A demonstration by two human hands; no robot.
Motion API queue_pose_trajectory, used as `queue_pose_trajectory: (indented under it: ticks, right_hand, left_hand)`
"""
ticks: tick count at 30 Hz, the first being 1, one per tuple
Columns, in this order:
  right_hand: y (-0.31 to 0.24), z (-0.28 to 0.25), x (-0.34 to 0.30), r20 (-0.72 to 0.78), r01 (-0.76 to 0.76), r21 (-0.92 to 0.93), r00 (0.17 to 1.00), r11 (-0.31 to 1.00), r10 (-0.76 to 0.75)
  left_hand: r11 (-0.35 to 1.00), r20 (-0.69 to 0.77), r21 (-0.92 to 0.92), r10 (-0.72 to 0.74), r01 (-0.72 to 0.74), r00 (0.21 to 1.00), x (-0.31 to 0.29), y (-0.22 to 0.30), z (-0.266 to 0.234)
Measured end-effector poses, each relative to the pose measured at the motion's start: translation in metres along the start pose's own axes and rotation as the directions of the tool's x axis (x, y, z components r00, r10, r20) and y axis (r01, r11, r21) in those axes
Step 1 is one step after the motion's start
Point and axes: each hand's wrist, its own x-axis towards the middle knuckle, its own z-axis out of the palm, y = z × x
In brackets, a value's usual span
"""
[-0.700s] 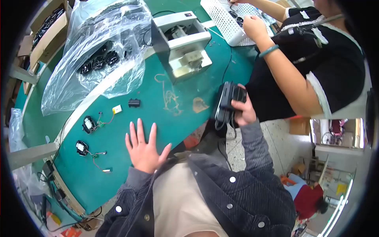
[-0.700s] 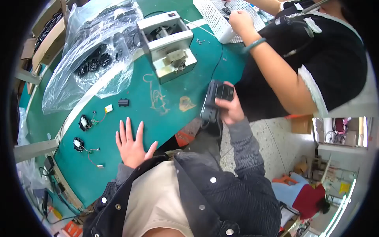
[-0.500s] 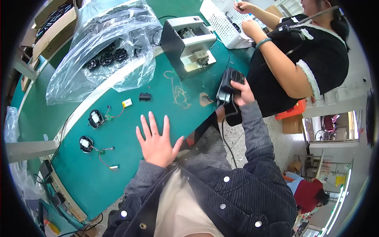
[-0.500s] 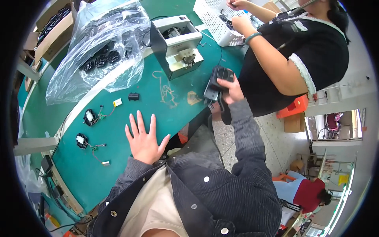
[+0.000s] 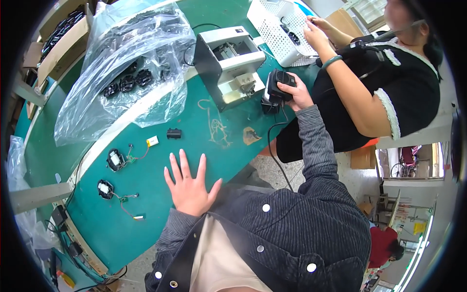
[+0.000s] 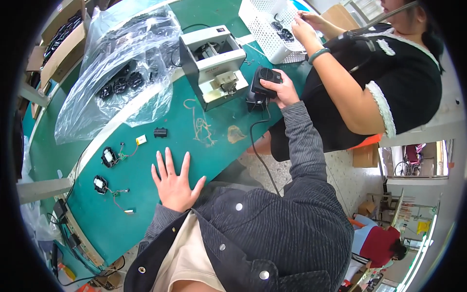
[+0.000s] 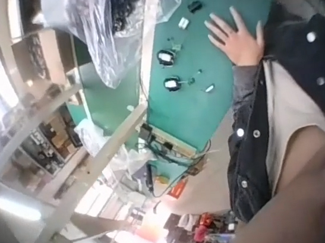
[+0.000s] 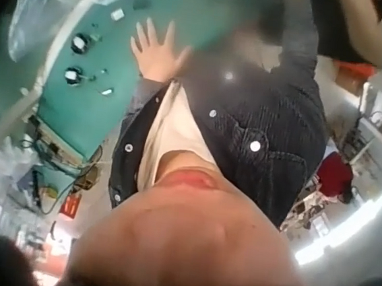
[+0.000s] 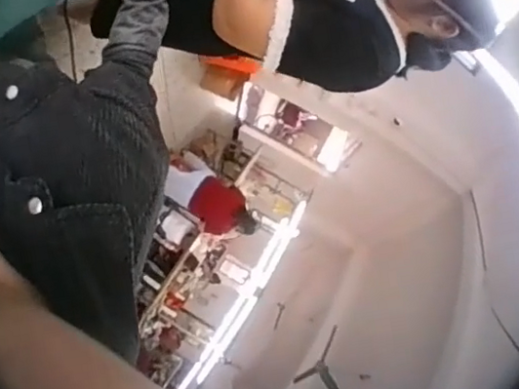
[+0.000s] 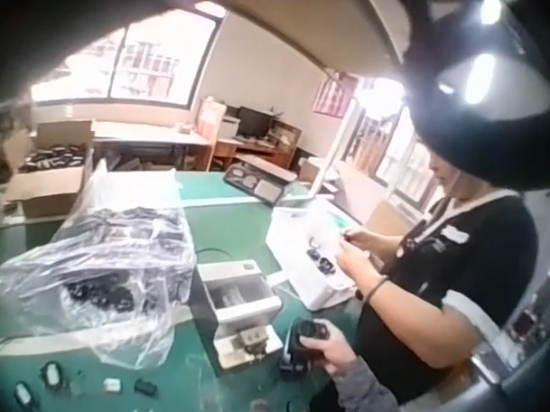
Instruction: Assembling small electronic or mechanical hardware components using a handheld tool and sorting parts.
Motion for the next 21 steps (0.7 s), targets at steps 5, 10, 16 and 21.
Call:
queue_pose_trajectory:
  ticks: [5,10,16,21]
  right_hand:
    - [0.01,-0.025,-0.01,-0.074,0.097,-0.009,0.993,0.995,-0.097]
    - [0.007,-0.04,-0.025,-0.115,0.161,-0.111,0.978,0.981,-0.174]
    - [0.015,-0.062,-0.065,-0.257,0.225,-0.112,0.934,0.968,-0.247]
    - [0.036,-0.065,-0.058,-0.263,0.105,-0.39,0.939,0.915,-0.22]
  left_hand:
    - [0.998,-0.011,0.059,-0.003,0.004,1.0,0.01,0.008,0.005]
    - [0.998,-0.011,0.066,-0.008,0.009,1.0,0.017,0.016,0.007]
    - [0.999,-0.125,0.049,-0.004,0.01,0.992,0.025,0.029,0.017]
    - [0.973,-0.232,-0.157,0.131,-0.17,0.964,0.045,0.051,0.022]
